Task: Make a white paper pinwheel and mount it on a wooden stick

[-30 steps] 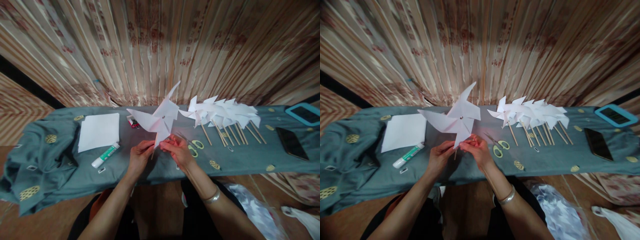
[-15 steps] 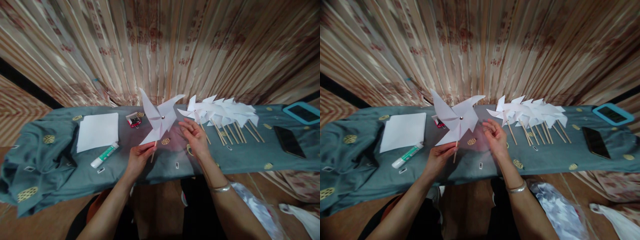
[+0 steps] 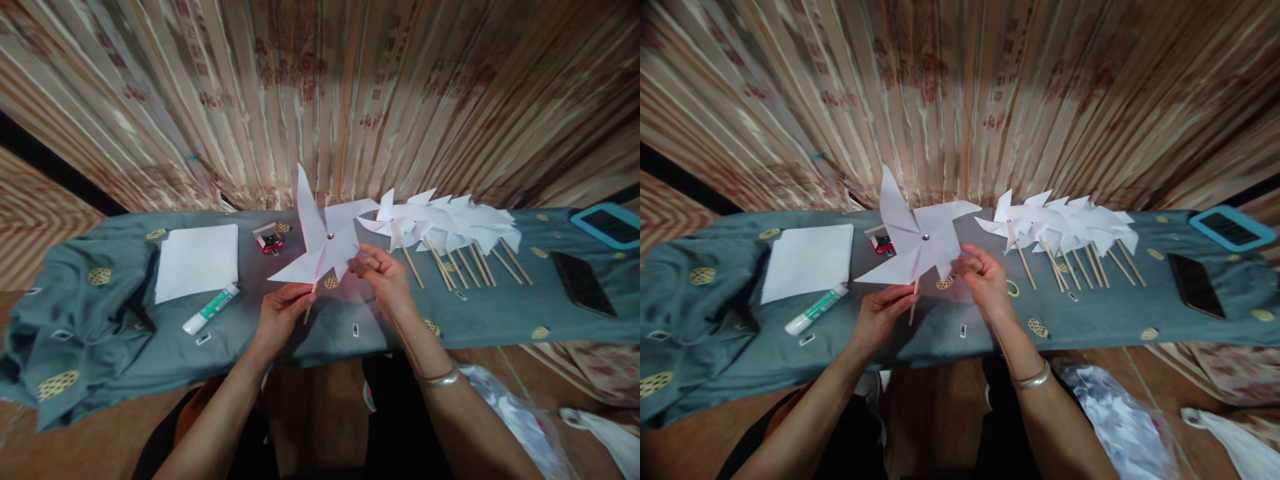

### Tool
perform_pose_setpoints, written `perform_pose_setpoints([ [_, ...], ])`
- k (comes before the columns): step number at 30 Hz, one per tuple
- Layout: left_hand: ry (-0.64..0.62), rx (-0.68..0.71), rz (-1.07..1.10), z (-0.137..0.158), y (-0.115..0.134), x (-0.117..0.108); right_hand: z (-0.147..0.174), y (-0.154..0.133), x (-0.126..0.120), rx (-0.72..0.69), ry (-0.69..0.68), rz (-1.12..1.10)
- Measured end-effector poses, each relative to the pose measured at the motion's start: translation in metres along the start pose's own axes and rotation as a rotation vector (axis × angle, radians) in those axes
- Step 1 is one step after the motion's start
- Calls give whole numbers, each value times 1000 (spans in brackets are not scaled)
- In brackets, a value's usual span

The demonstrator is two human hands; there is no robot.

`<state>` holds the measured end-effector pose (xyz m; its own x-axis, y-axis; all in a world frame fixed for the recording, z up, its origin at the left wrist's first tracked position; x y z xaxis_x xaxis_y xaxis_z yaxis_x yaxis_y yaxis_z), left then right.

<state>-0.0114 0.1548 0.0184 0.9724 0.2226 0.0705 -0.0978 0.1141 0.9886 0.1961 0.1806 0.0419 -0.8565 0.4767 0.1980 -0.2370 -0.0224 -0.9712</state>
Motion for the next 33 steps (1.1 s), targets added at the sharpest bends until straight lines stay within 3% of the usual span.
perform_pose_setpoints([
  [10, 24, 12, 46, -2, 1, -1, 27, 19, 21, 253, -106, -89],
  [17, -2, 7, 62, -1, -3, 3, 37, 23, 32, 267, -173, -113],
  [23, -10, 15, 49, -1, -3, 2, 37, 24, 30, 308, -148, -148],
  [33, -74, 81, 0, 1, 2, 12, 54, 22, 44, 247, -264, -96],
])
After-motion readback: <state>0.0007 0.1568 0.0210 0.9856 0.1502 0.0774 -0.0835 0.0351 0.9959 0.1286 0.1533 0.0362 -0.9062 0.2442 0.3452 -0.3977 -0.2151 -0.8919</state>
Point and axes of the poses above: each hand's wrist, its own z-axis away from the middle knuckle, its own x-axis out of the palm, y = z × x, the point moved 9 cm from there along -z, towards the middle knuckle, and after that the axes turned 14 degrees about y, right-handed, at the moved point
